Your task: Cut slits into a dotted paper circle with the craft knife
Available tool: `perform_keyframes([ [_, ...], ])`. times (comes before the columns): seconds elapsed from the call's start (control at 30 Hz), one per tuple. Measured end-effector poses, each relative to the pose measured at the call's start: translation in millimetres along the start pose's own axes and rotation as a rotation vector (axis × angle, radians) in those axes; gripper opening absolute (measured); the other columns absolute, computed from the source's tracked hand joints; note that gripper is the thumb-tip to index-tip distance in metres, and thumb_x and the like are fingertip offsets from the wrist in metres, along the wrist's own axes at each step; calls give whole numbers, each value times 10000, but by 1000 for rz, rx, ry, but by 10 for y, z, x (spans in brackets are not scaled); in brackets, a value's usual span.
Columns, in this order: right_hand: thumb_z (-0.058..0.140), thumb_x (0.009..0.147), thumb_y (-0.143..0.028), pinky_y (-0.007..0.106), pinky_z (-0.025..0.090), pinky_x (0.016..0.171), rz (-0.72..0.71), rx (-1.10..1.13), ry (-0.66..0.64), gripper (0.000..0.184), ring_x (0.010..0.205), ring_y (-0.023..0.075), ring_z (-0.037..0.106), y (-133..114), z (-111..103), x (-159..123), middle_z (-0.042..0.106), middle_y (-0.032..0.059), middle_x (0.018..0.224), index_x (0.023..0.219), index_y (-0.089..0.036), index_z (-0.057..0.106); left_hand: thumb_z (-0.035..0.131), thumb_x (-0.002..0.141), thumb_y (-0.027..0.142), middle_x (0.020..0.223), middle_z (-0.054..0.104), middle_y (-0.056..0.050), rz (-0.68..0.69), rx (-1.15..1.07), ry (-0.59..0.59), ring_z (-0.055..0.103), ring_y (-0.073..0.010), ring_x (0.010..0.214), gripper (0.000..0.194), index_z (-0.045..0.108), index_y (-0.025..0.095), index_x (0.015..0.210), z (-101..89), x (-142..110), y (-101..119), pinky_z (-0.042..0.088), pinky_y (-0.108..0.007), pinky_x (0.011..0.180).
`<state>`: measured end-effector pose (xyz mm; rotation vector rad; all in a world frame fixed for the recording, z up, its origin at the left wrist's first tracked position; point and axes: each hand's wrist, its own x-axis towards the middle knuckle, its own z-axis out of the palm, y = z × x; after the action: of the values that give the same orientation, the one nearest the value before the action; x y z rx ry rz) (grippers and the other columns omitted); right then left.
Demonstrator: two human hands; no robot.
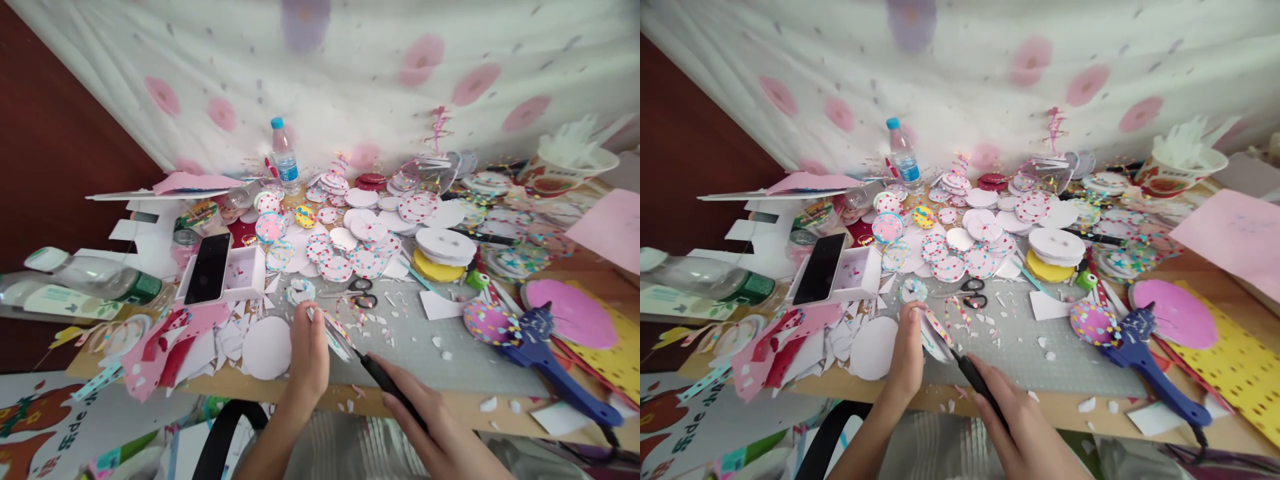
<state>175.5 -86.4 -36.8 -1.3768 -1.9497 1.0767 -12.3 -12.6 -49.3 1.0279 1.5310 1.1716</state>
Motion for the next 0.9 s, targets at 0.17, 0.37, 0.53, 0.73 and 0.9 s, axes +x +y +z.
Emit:
perform_keyframes([
  [0.17,444,977,-320,317,530,940,54,4,40,429,1177,222,613,-78,5,-10,640,89,1304,1395,-235,484,400,958,450,1011,583,-51,96,159,-71,530,-235,995,284,544,225,1052,2,-44,69,363,-341,907],
  [0.37,460,969,-352,306,526,939,78,-7,31,435,1155,214,629,-86,17,-122,648,81,1293,1384,-232,513,430,930,500,1031,609,-67,47,58,-84,553,-252,1026,334,555,218,1058,-33,-43,43,393,-360,937],
  [0.53,477,961,-328,335,524,951,60,-4,-7,474,1180,228,610,-84,-12,-157,613,70,1336,1432,-274,455,500,865,580,976,634,-60,-15,-80,-30,590,-255,994,404,591,219,1022,-36,-30,-39,446,-348,895],
  [0.73,445,976,-312,348,513,973,46,-27,-73,504,1214,231,581,-47,-4,-106,595,80,1359,1475,-271,383,453,869,628,952,644,-65,-36,-95,0,606,-261,983,455,592,221,1019,-8,-18,-89,462,-359,882],
  [0.9,450,967,-272,316,554,913,2,-40,-49,502,1156,221,628,-131,-43,-81,643,87,1298,1466,-267,390,437,863,647,903,637,-52,-7,-58,15,610,-248,920,478,593,223,1020,4,-11,-107,458,-344,850],
])
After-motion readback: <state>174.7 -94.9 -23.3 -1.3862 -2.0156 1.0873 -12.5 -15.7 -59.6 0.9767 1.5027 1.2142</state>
